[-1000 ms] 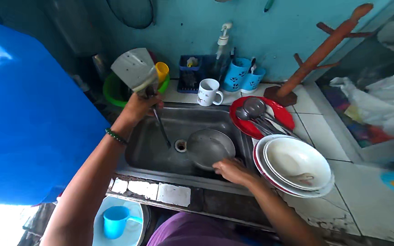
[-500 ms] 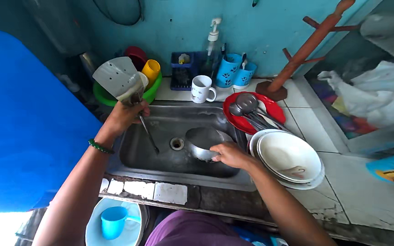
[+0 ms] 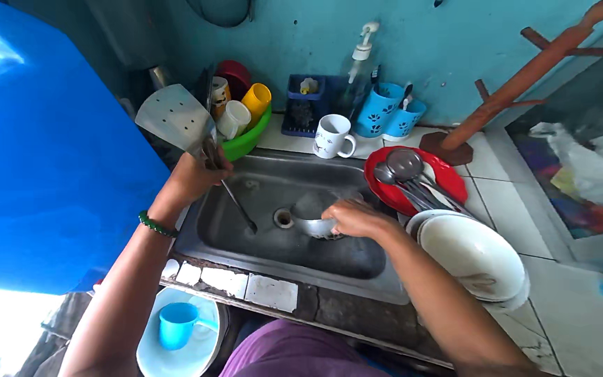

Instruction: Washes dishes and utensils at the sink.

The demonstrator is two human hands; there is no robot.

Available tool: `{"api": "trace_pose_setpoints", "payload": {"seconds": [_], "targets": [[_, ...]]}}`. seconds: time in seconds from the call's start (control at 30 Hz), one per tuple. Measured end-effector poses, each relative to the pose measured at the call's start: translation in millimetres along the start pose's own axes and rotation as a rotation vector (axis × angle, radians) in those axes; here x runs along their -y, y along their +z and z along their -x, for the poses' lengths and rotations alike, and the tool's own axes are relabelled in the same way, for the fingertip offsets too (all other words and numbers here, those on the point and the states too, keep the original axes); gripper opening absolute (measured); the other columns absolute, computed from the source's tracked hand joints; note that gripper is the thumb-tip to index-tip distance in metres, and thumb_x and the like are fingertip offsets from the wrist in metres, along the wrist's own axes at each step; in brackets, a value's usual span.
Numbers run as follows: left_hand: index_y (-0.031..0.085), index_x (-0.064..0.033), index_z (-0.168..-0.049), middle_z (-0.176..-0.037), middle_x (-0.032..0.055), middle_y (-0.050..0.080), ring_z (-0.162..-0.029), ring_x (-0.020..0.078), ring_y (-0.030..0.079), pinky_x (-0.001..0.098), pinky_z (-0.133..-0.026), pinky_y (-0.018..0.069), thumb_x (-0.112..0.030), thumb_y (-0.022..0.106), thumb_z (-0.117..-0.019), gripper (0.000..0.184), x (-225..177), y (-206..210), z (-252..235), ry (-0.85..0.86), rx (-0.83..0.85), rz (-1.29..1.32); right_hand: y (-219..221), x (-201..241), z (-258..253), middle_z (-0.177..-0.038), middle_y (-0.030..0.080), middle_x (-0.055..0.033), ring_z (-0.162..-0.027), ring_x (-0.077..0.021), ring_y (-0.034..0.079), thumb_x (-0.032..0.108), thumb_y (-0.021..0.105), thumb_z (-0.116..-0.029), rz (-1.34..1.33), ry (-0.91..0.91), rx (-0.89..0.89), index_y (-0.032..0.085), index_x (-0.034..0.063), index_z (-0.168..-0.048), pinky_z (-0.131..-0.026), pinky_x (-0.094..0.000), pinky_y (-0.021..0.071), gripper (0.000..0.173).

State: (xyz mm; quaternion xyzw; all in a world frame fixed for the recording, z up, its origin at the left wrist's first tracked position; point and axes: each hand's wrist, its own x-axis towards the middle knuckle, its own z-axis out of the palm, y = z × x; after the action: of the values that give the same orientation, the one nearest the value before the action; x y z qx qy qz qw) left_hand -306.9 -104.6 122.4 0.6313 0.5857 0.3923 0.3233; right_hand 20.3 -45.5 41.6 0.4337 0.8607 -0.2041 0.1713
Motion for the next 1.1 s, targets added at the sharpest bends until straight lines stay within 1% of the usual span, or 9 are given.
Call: {"api": "trace_pose_setpoints", "payload": {"seconds": [0.2,0.3,0.43,0.6,0.7,0.87,0.93,1.0,1.1], "targets": [[0.06,0.0009,-0.116,-0.1,0.0072,0.071,-0.084,0.0108,0.068,0.0281,-0.074,0.0586,0.003,0.069,-0.092,0.026,6,-11,9,0.071,-0.051,-0.073,0,-2,10,-0.112,0.071,-0.0217,-0.112,-0.0415,0.065,0.006,0.065,-0.0968,0.04,0.011,-0.044,0.073,0.004,-0.119,-0.099,-0.0617,0.0453,0.024],[0.062,0.0005,-0.114,-0.102,0.0069,0.071,-0.087,0.0106,0.069,0.0286,-0.078,0.059,0.002,0.068,-0.0929,0.022,8,-17,10,0.096,-0.072,-0.049,8,-10,26,-0.11,0.071,-0.0245,-0.11,-0.0443,0.065,0.007,0.064,-0.099,-0.034,0.009,-0.093,0.072,0.0024,-0.121,-0.099,-0.0637,0.0449,0.024],[0.058,0.0033,-0.122,-0.107,0.008,0.073,-0.094,0.0122,0.072,0.0317,-0.087,0.0595,-0.003,0.063,-0.0977,0.026,0,-19,10,0.22,-0.109,-0.084,28,-19,44,-0.106,0.072,-0.0266,-0.108,-0.0476,0.065,0.009,0.064,-0.0999,-0.11,0.011,-0.183,0.072,0.0027,-0.12,-0.099,-0.0673,0.0432,0.023],[0.046,0.0057,-0.13,-0.104,0.0058,0.069,-0.092,0.0102,0.07,0.0308,-0.086,0.0595,-0.008,0.056,-0.102,0.033,-19,-9,-3,0.414,-0.15,0.005,59,-27,55,-0.089,0.071,-0.0285,-0.089,-0.0511,0.069,0.005,0.068,-0.0947,-0.193,-0.109,-0.426,0.074,-0.0029,-0.107,-0.082,-0.0715,0.048,0.015],[0.049,0.0072,-0.131,-0.103,0.0078,0.067,-0.088,0.01,0.068,0.0295,-0.081,0.0591,-0.009,0.056,-0.1029,0.033,-40,7,-17,0.482,-0.118,-0.04,70,-28,57,-0.083,0.071,-0.0277,-0.081,-0.0497,0.07,0.004,0.069,-0.0933,-0.211,-0.151,-0.519,0.075,-0.0046,-0.103,-0.077,-0.0701,0.0498,0.014],[0.055,0.0027,-0.139,-0.124,0.02,0.059,-0.088,0.0169,0.066,0.0302,-0.075,0.0576,-0.007,0.057,-0.1022,0.038,-73,48,-43,0.349,0.109,-0.186,81,-25,63,-0.078,0.069,-0.0274,-0.073,-0.048,0.069,0.0,0.069,-0.0896,-0.222,-0.191,-0.616,0.073,-0.0067,-0.097,-0.069,-0.0683,0.0501,0.011],[0.057,0.0033,-0.137,-0.119,0.0188,0.062,-0.083,0.0168,0.066,0.0311,-0.073,0.0576,-0.006,0.055,-0.1038,0.034,-73,63,-55,0.256,0.215,-0.208,84,-24,66,-0.078,0.07,-0.0273,-0.073,-0.0479,0.07,0.0,0.069,-0.0892,-0.215,-0.204,-0.638,0.074,-0.0068,-0.098,-0.069,-0.0675,0.0509,0.012],[0.058,0.0048,-0.127,-0.107,0.0164,0.063,-0.076,0.0154,0.065,0.031,-0.07,0.0572,-0.006,0.053,-0.1053,0.025,-64,77,-66,0.154,0.289,-0.196,89,-24,69,-0.077,0.069,-0.0266,-0.072,-0.0471,0.07,0.0,0.069,-0.0886,-0.209,-0.218,-0.66,0.074,-0.007,-0.097,-0.068,-0.0664,0.0512,0.012],[0.057,0.0049,-0.129,-0.104,0.0171,0.062,-0.075,0.0175,0.064,0.0332,-0.07,0.0576,-0.006,0.052,-0.1054,0.027,-37,91,-72,-0.012,0.354,-0.179,96,-25,72,-0.078,0.07,-0.0259,-0.072,-0.0456,0.07,0.002,0.068,-0.0882,-0.224,-0.226,-0.693,0.074,-0.0067,-0.096,-0.067,-0.0654,0.0521,0.013]]}}
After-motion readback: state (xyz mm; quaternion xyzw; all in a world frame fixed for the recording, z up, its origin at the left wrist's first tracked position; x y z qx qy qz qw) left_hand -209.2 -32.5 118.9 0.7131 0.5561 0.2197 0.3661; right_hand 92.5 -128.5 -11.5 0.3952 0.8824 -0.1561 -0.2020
